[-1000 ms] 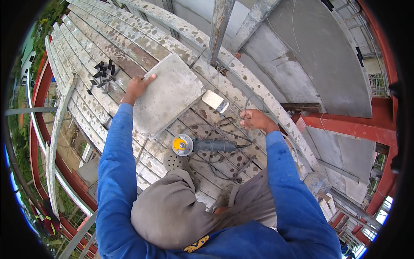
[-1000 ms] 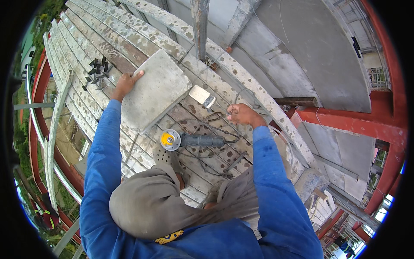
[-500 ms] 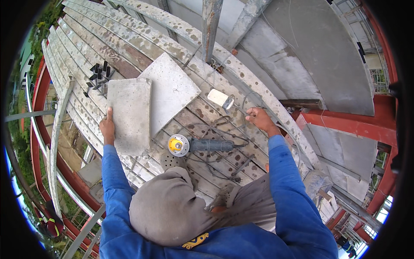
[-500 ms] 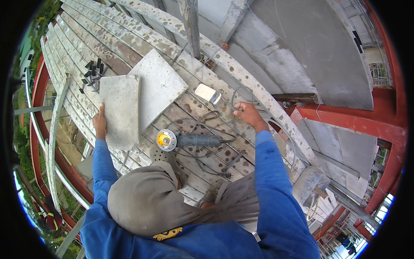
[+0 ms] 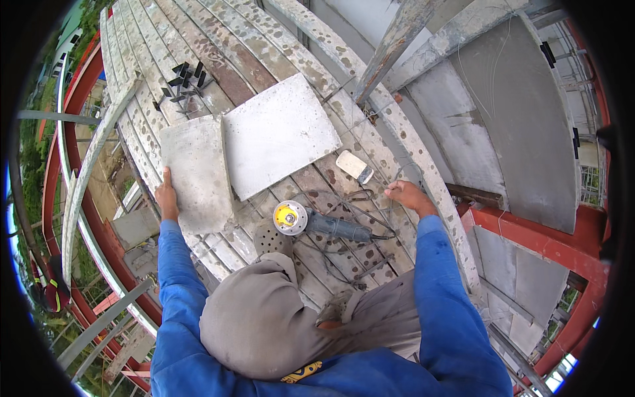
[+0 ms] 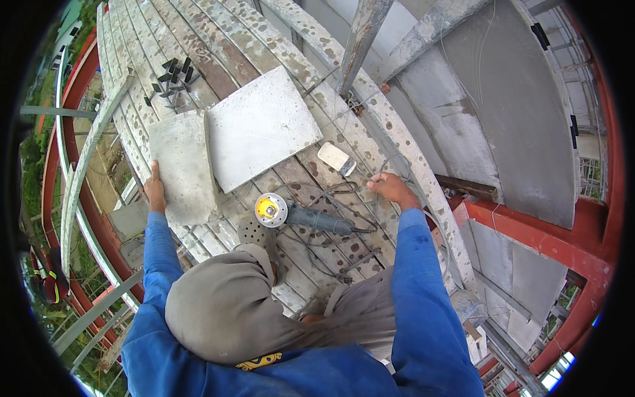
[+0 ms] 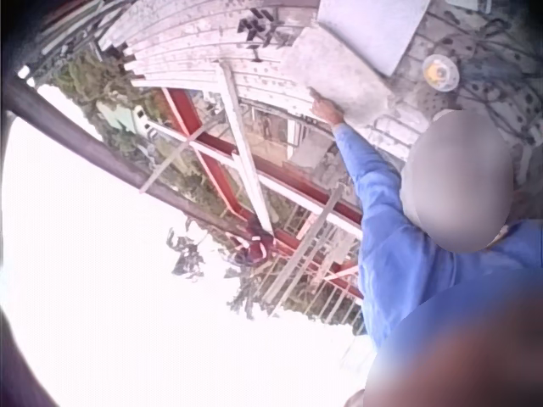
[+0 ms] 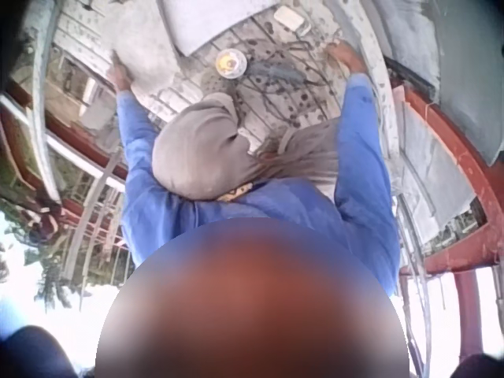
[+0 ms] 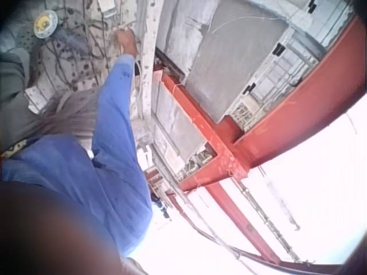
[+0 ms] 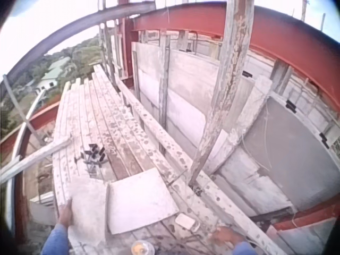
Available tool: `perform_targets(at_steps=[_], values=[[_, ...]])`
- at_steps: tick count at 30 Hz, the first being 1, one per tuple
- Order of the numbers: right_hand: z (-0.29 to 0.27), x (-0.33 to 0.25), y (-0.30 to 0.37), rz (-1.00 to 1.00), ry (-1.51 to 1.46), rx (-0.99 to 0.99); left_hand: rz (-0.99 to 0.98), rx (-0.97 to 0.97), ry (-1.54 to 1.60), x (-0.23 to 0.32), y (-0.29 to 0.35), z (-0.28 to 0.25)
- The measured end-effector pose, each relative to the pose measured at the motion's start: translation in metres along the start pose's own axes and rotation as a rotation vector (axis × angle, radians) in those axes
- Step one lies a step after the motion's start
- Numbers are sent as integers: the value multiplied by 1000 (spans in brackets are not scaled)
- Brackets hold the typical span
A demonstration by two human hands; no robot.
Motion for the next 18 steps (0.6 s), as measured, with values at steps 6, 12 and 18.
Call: perform_targets(at_steps=[6,12,18], values=[[-18,-86,-13,-143,-15,359,58,202,61,-30,-3,-49],[17,-243,-90,-409,-170,400,-106,237,62,-92,5,-55],[39,-291,-143,-257,11,412,-130,161,147,-100,9,-43]])
Point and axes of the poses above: each hand's wrist, its own y-axis away from the middle knuckle, its own z-axis out of the palm, x = y × z, the point moved 10 cm from there along -y, towards the middle knuckle, and after that the axes turned 2 degrees about -y, right-handed, at the moved point
